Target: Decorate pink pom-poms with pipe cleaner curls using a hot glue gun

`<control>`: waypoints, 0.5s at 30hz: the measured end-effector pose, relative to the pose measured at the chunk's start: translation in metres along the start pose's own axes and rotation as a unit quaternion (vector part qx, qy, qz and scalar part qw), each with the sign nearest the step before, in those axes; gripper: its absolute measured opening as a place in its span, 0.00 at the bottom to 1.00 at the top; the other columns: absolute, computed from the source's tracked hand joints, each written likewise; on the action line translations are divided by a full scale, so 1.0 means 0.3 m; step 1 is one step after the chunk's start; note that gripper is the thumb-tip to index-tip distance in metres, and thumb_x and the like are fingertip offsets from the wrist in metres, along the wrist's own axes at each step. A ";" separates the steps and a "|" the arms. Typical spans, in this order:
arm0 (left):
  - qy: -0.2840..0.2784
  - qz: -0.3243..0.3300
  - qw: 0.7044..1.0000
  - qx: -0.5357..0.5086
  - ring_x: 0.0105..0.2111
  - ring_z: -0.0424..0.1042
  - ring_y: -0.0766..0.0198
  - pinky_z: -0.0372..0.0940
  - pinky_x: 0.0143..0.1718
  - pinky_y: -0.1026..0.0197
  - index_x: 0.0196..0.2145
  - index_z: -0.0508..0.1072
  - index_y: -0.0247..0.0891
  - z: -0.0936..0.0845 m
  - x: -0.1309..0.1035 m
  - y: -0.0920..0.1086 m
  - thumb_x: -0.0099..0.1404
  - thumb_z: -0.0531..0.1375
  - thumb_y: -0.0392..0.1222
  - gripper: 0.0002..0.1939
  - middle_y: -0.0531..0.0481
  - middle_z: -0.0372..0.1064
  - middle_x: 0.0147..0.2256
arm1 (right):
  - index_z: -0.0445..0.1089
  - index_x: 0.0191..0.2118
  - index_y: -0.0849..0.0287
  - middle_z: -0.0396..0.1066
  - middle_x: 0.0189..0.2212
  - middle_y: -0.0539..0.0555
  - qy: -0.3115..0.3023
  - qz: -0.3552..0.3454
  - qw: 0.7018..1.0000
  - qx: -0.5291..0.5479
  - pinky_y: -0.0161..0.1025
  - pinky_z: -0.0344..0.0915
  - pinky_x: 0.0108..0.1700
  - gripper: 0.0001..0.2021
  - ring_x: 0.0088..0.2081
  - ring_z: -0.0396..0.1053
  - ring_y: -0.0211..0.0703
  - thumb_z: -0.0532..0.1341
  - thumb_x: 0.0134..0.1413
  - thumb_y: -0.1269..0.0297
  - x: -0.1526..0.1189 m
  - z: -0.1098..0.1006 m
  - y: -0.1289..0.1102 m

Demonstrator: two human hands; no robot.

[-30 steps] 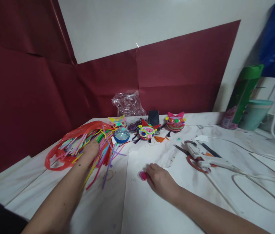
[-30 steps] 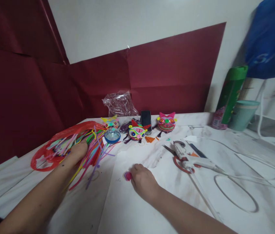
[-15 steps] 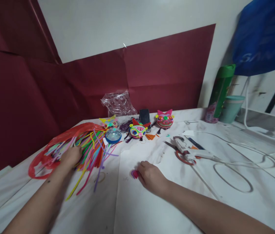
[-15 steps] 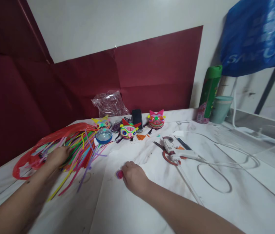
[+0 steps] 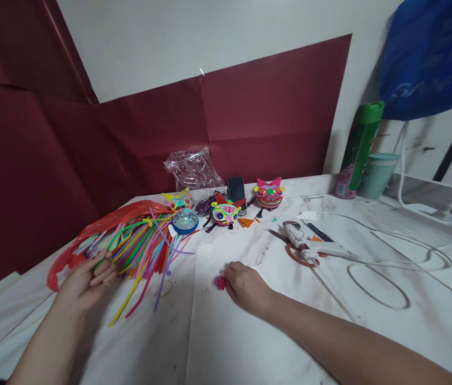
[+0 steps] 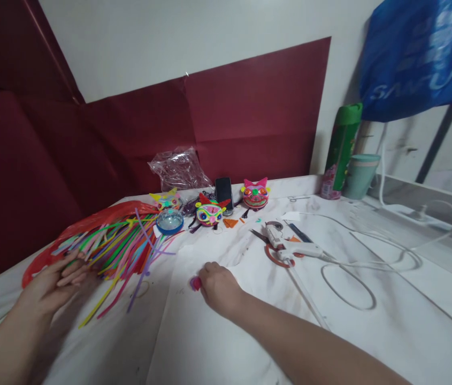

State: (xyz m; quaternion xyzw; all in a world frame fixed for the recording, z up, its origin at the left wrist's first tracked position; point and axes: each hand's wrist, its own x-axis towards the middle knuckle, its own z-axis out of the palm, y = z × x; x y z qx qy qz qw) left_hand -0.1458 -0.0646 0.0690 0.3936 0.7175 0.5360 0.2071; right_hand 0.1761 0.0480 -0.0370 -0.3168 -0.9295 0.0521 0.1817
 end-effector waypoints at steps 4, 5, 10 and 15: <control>-0.049 0.055 0.992 -0.104 0.14 0.44 0.73 0.51 0.20 0.67 0.27 0.67 0.43 0.094 -0.125 0.054 0.59 0.57 0.53 0.11 0.61 0.47 0.13 | 0.70 0.34 0.62 0.70 0.33 0.58 0.014 0.005 1.000 0.010 0.37 0.64 0.38 0.07 0.36 0.69 0.45 0.55 0.59 0.70 0.001 -0.022 0.009; -0.066 0.072 0.992 -0.084 0.14 0.46 0.72 0.50 0.19 0.66 0.27 0.66 0.43 0.134 -0.146 0.067 0.57 0.58 0.54 0.13 0.61 0.48 0.13 | 0.69 0.35 0.62 0.70 0.33 0.58 0.037 0.002 0.999 0.018 0.38 0.65 0.39 0.07 0.37 0.68 0.45 0.54 0.60 0.70 0.000 -0.036 0.011; -0.155 0.215 0.942 0.206 0.19 0.59 0.68 0.54 0.21 0.66 0.24 0.67 0.40 0.370 -0.193 0.099 0.62 0.53 0.49 0.13 0.58 0.60 0.18 | 0.65 0.48 0.59 0.65 0.49 0.63 0.312 -0.131 0.939 0.058 0.52 0.60 0.53 0.12 0.53 0.61 0.52 0.52 0.60 0.69 -0.013 -0.141 0.000; -0.209 0.392 0.838 0.316 0.30 0.69 0.63 0.61 0.36 0.62 0.30 0.70 0.38 0.541 -0.169 0.066 0.68 0.47 0.45 0.16 0.49 0.69 0.27 | 0.67 0.46 0.61 0.72 0.41 0.61 0.206 -0.144 0.968 0.030 0.52 0.58 0.54 0.10 0.46 0.66 0.49 0.52 0.63 0.67 0.002 -0.164 0.014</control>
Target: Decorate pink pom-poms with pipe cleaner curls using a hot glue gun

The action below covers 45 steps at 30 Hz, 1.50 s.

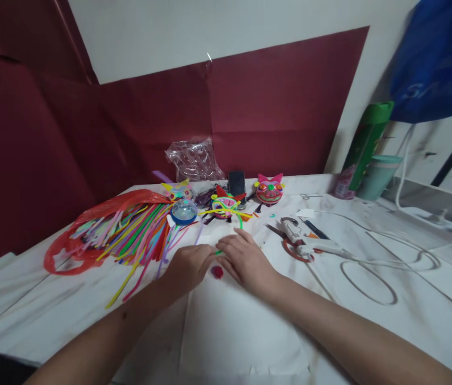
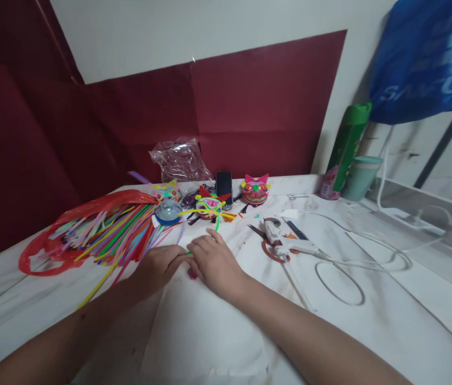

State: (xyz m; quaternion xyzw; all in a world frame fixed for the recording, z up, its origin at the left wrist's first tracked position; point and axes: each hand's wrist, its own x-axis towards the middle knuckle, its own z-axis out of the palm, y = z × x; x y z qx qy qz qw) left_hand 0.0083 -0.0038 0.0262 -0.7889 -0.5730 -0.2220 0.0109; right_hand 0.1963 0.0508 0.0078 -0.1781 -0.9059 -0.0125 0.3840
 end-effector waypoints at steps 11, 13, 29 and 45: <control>-0.069 -0.061 0.994 -0.053 0.27 0.69 0.67 0.59 0.28 0.67 0.28 0.73 0.37 0.145 0.012 -0.135 0.59 0.55 0.33 0.08 0.54 0.70 0.25 | 0.72 0.41 0.59 0.74 0.31 0.54 -0.211 0.121 0.970 -0.024 0.33 0.60 0.33 0.10 0.33 0.71 0.40 0.54 0.60 0.74 -0.067 0.094 0.081; -0.069 -0.074 0.993 -0.055 0.25 0.67 0.67 0.57 0.26 0.67 0.25 0.72 0.36 0.159 0.003 -0.130 0.59 0.56 0.33 0.07 0.54 0.67 0.23 | 0.72 0.38 0.59 0.73 0.30 0.53 -0.226 0.121 0.966 -0.039 0.33 0.59 0.32 0.09 0.33 0.70 0.41 0.54 0.60 0.73 -0.067 0.103 0.073; -0.105 -0.062 0.988 -0.097 0.32 0.70 0.64 0.58 0.34 0.65 0.29 0.77 0.37 0.151 -0.007 -0.129 0.56 0.55 0.29 0.11 0.50 0.72 0.31 | 0.72 0.33 0.59 0.71 0.30 0.53 -0.261 0.121 0.953 -0.099 0.34 0.56 0.30 0.08 0.31 0.69 0.39 0.56 0.59 0.72 -0.064 0.112 0.031; -0.139 -0.086 0.981 -0.102 0.23 0.64 0.68 0.52 0.24 0.67 0.33 0.77 0.38 0.126 -0.013 -0.138 0.54 0.56 0.31 0.12 0.56 0.67 0.22 | 0.72 0.34 0.60 0.71 0.29 0.53 -0.227 0.111 0.965 -0.069 0.34 0.58 0.31 0.07 0.31 0.69 0.41 0.57 0.57 0.74 -0.077 0.121 0.037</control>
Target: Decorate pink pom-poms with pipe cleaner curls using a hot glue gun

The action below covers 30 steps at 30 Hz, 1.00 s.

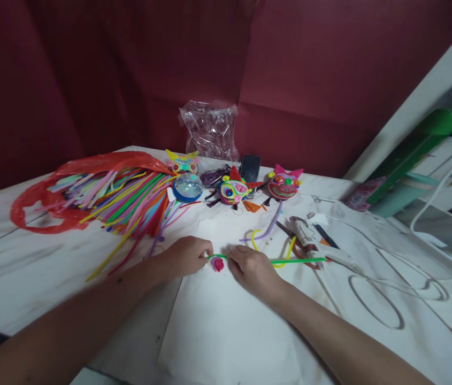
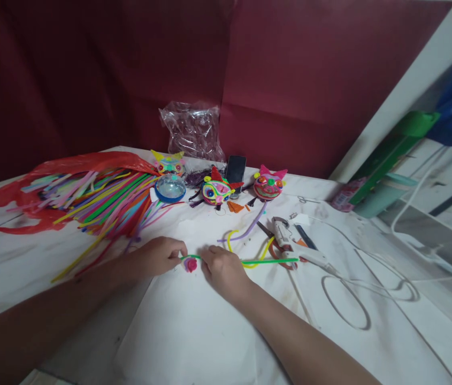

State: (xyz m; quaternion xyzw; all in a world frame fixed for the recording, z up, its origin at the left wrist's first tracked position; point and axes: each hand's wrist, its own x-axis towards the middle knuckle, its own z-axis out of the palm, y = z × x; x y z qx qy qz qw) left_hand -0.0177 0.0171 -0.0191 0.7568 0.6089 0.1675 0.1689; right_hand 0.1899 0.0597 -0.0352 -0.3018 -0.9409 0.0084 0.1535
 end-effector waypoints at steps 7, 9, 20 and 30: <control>0.012 0.032 0.999 0.019 0.27 0.67 0.66 0.55 0.27 0.66 0.36 0.75 0.38 0.001 0.002 0.013 0.58 0.57 0.34 0.09 0.55 0.68 0.27 | 0.72 0.34 0.60 0.70 0.30 0.54 0.014 -0.017 1.000 0.014 0.33 0.60 0.32 0.07 0.32 0.69 0.40 0.56 0.58 0.75 0.005 0.026 -0.006; 0.008 0.049 0.999 0.022 0.32 0.69 0.65 0.57 0.31 0.66 0.38 0.74 0.39 0.000 0.000 0.024 0.58 0.61 0.40 0.09 0.54 0.69 0.31 | 0.72 0.34 0.60 0.69 0.30 0.54 0.014 -0.027 0.999 0.019 0.33 0.61 0.33 0.08 0.32 0.68 0.40 0.56 0.59 0.75 0.005 0.026 -0.006; 0.059 0.135 0.989 0.031 0.40 0.69 0.60 0.61 0.40 0.62 0.39 0.71 0.37 0.031 -0.001 0.032 0.60 0.61 0.39 0.09 0.49 0.69 0.37 | 0.70 0.34 0.61 0.69 0.31 0.56 0.102 -0.069 0.984 0.127 0.35 0.66 0.37 0.08 0.34 0.68 0.42 0.56 0.57 0.78 0.011 0.018 0.020; 0.115 0.139 0.976 0.123 0.32 0.68 0.61 0.60 0.35 0.60 0.26 0.69 0.37 -0.004 0.019 0.002 0.65 0.51 0.31 0.12 0.49 0.68 0.27 | 0.68 0.32 0.60 0.69 0.30 0.56 0.102 -0.033 0.983 0.148 0.37 0.67 0.38 0.08 0.33 0.68 0.43 0.54 0.58 0.76 0.019 0.019 0.027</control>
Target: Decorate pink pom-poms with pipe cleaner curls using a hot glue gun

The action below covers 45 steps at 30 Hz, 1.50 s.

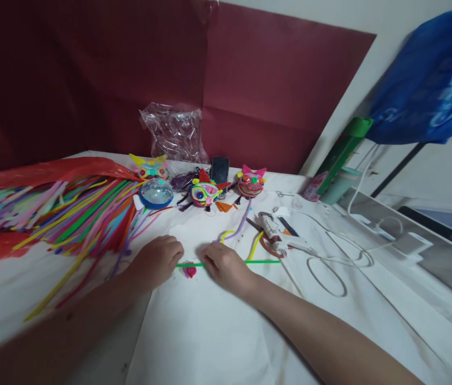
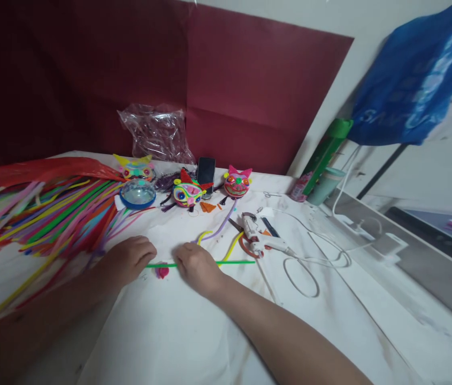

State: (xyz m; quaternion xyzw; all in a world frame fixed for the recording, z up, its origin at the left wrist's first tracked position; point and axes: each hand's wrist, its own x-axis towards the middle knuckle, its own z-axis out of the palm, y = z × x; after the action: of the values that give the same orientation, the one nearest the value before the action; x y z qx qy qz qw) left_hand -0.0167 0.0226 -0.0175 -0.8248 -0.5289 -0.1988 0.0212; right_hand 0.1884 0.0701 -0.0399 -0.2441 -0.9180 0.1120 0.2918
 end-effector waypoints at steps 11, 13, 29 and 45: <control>-0.007 0.056 0.998 -0.040 0.33 0.65 0.60 0.59 0.37 0.59 0.27 0.69 0.37 0.056 0.001 0.011 0.66 0.50 0.30 0.13 0.50 0.66 0.28 | 0.69 0.37 0.62 0.72 0.32 0.57 0.093 0.038 0.994 0.051 0.36 0.66 0.40 0.09 0.36 0.69 0.41 0.53 0.57 0.75 0.013 -0.045 -0.018; 0.018 0.046 0.998 -0.032 0.33 0.65 0.60 0.59 0.38 0.58 0.28 0.68 0.37 0.043 0.005 -0.001 0.68 0.49 0.32 0.13 0.49 0.66 0.28 | 0.69 0.38 0.61 0.72 0.33 0.55 0.080 0.129 0.988 0.015 0.35 0.65 0.38 0.09 0.34 0.69 0.40 0.52 0.58 0.74 0.023 -0.082 -0.004; -0.028 0.040 0.999 -0.018 0.35 0.67 0.63 0.60 0.39 0.62 0.26 0.70 0.37 0.032 -0.014 0.038 0.64 0.55 0.33 0.09 0.50 0.69 0.31 | 0.69 0.20 0.60 0.68 0.20 0.50 -0.074 0.244 0.967 -0.023 0.32 0.52 0.25 0.08 0.22 0.62 0.37 0.60 0.47 0.68 0.032 -0.158 0.036; -0.071 0.085 0.990 0.093 0.34 0.71 0.55 0.64 0.36 0.57 0.28 0.70 0.36 0.018 -0.029 0.045 0.56 0.61 0.31 0.03 0.44 0.72 0.30 | 0.65 0.17 0.57 0.63 0.15 0.49 0.005 0.270 0.956 0.114 0.36 0.55 0.25 0.17 0.20 0.59 0.38 0.62 0.45 0.52 0.106 -0.220 0.048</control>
State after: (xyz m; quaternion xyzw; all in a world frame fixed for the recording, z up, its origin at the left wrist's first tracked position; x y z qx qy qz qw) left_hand -0.0063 0.0105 -0.0230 -0.8732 -0.4732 -0.0876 0.0768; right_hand 0.2102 0.1029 0.0234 -0.4483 -0.7978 0.2892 0.2808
